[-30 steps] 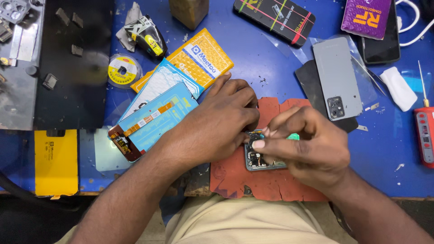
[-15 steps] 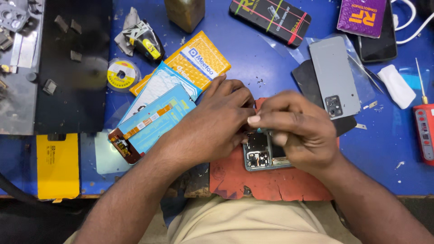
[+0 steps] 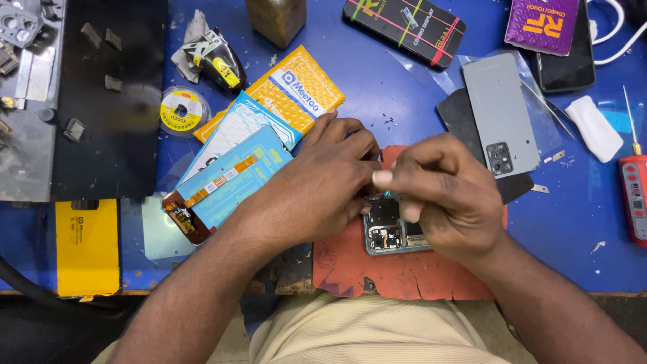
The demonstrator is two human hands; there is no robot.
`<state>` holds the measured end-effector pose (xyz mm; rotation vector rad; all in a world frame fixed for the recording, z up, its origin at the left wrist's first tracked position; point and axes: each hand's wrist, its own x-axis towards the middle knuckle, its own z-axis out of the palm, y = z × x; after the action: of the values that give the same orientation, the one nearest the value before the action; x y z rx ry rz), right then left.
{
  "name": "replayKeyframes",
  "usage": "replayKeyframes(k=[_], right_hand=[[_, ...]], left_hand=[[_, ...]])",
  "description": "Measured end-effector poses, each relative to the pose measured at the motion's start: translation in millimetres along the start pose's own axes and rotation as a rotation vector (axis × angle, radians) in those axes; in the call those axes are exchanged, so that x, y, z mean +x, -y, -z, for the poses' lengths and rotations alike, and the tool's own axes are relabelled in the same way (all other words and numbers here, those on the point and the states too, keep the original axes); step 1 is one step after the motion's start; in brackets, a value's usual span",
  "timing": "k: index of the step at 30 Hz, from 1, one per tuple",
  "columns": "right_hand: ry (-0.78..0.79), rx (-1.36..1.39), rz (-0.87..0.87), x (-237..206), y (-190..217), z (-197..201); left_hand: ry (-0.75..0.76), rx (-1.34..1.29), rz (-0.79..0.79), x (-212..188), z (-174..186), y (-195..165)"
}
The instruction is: The person unscrews the back of a smartphone with a screwdriver, pries open the rear cover, disconnects internal components, and pulls the battery out of the phone body by hand. The person works over a cluttered blue repair bench with other phones, screens, and tools around them.
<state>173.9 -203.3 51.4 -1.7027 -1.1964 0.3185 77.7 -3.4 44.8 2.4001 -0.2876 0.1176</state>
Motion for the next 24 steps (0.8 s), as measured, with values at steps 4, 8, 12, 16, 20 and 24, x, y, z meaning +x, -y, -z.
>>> replayKeyframes(k=[4,8,12,16,20,24], right_hand=[[0.056,0.019,0.098,0,1,0],[0.062,-0.026,0.149,0,3,1],[0.02,-0.07,0.153,0,5,3],[0.051,-0.088,0.152,-2,4,4],[0.038,-0.134,0.199,-5,3,4],[0.026,-0.115,0.162,-11,6,7]], left_hand=[[0.033,-0.011,0.02,0,0,0],[-0.019,0.01,-0.023,0,0,1],[-0.015,-0.007,-0.016,-1,0,2],[-0.022,0.014,-0.026,0,0,1],[-0.021,-0.006,-0.025,0,1,2],[-0.024,-0.019,-0.022,-1,0,2]])
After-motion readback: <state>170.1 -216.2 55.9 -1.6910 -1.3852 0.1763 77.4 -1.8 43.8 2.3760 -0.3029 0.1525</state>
